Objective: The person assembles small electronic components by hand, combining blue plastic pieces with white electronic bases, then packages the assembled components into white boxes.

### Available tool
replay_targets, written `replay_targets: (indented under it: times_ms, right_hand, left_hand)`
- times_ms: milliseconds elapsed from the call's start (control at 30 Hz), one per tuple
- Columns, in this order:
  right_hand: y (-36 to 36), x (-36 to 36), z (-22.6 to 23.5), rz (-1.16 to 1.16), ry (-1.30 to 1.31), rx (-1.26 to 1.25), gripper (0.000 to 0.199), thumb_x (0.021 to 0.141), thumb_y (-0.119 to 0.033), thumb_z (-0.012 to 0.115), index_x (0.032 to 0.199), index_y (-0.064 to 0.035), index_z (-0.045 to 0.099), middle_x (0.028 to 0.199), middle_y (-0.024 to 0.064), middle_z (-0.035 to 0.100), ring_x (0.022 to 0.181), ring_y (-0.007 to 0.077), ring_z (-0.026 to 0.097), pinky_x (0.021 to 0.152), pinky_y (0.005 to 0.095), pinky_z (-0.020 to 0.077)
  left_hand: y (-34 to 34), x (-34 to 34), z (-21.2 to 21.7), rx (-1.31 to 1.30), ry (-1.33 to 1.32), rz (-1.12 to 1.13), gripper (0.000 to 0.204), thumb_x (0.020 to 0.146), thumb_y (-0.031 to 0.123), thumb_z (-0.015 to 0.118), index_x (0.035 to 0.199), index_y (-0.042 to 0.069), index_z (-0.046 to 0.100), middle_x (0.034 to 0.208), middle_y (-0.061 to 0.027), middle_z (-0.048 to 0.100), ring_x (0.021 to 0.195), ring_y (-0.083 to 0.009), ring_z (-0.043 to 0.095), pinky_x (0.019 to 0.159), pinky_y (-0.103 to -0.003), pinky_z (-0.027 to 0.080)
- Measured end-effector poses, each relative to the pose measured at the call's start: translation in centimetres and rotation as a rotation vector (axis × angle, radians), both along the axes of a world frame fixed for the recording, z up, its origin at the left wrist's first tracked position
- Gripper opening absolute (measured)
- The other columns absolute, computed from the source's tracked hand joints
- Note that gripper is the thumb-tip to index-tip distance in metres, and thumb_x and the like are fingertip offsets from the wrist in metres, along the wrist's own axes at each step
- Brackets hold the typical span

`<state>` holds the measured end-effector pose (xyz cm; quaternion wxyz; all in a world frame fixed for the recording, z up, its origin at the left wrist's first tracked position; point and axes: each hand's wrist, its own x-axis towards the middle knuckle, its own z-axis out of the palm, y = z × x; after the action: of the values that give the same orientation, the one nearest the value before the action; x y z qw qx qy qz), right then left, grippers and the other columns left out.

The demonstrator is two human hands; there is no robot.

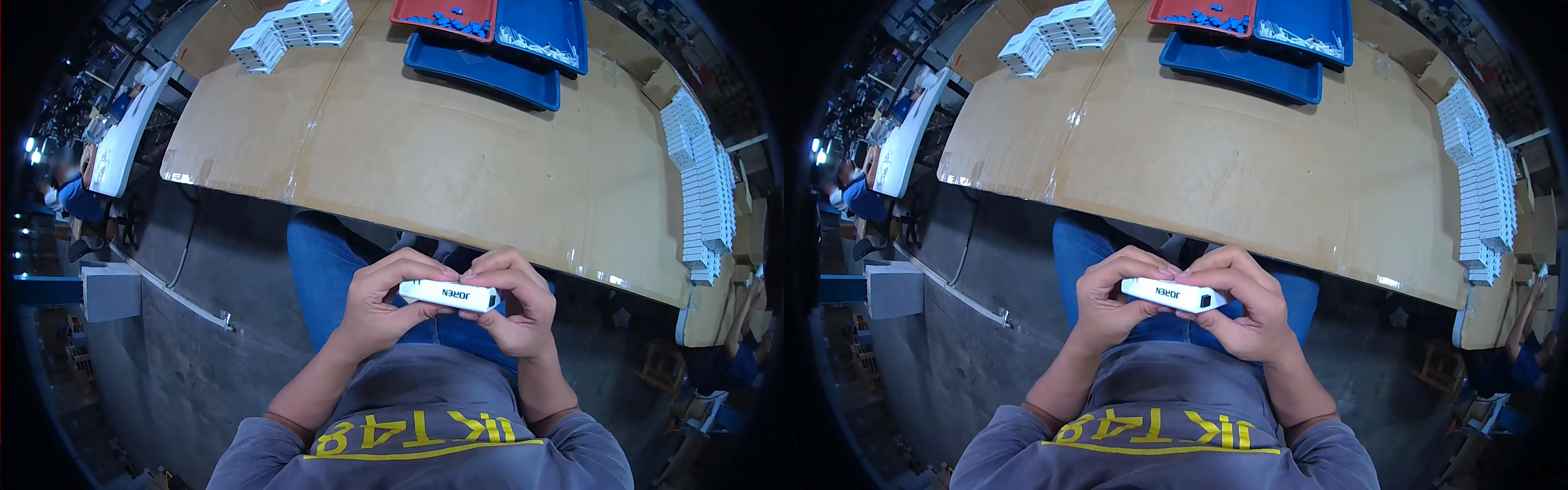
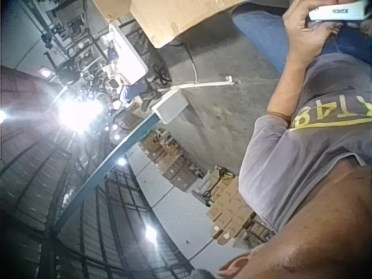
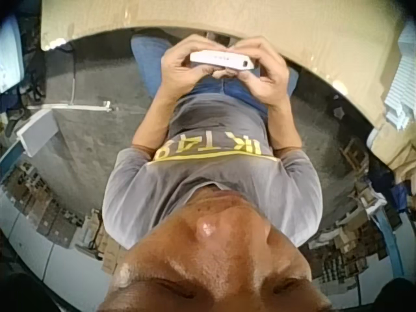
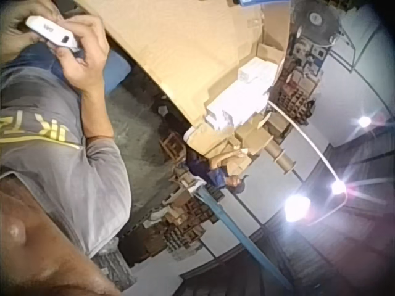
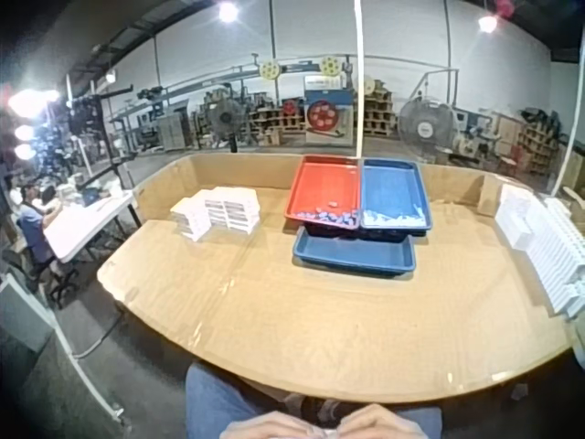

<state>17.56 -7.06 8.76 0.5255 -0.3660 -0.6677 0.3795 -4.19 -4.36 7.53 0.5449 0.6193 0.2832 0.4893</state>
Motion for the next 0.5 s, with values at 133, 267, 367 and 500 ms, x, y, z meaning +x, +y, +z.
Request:
replay_targets:
  times_ms: [133, 267, 367, 500]
  right_hand:
    - [0.5, 0.1, -1.4, -0.01, -0.031, -0.02, 0.033, 0.079, -0.002, 0.082, 0.111, 0.0, 0.076, 0.106, 0.0106, 0.071, 0.09, 0.017, 0.068, 0.073, 0.0277, 0.0521]
    - [0.9, -0.6, -2.6, -0.054, 0.02, -0.206, 0.031, 0.082, 0.001, 0.082, 0.112, 0.0009, 0.074, 0.109, 0.0111, 0.07, 0.094, 0.0178, 0.068, 0.078, 0.0271, 0.0517]
    - [0.6, -1.1, -3.2, -0.057, 0.25, -0.175, 0.032, 0.083, 0.003, 0.082, 0.114, 0.0013, 0.073, 0.116, 0.0146, 0.069, 0.106, 0.0215, 0.068, 0.089, 0.031, 0.0538]
    - [0.9, -0.8, -0.9, -0.013, 0.254, -0.133, 0.034, 0.081, 0.002, 0.083, 0.114, 0.0005, 0.073, 0.119, 0.0158, 0.069, 0.109, 0.0241, 0.069, 0.093, 0.0336, 0.0546]
  left_hand:
    - [0.5, -0.6, -1.6, -0.05, 0.056, -0.019, 0.031, 0.079, 0.0, 0.087, 0.107, 0.0, 0.073, 0.108, -0.0114, 0.074, 0.101, -0.0185, 0.072, 0.087, -0.03, 0.057]
    - [1.0, 0.3, -2.6, -0.325, -0.069, -0.028, 0.034, 0.08, -0.002, 0.087, 0.11, -0.001, 0.071, 0.114, -0.0121, 0.072, 0.11, -0.0186, 0.07, 0.094, -0.031, 0.058]
    - [1.2, 0.4, -2.7, -0.407, -0.287, -0.024, 0.037, 0.079, -0.005, 0.086, 0.113, 0.0, 0.071, 0.116, -0.0133, 0.071, 0.114, -0.0208, 0.069, 0.099, -0.034, 0.058]
    - [1.3, -0.8, -3.4, -0.214, -0.201, -0.085, 0.036, 0.08, -0.006, 0.084, 0.114, 0.0, 0.074, 0.121, -0.0142, 0.071, 0.113, -0.0203, 0.069, 0.098, -0.032, 0.057]
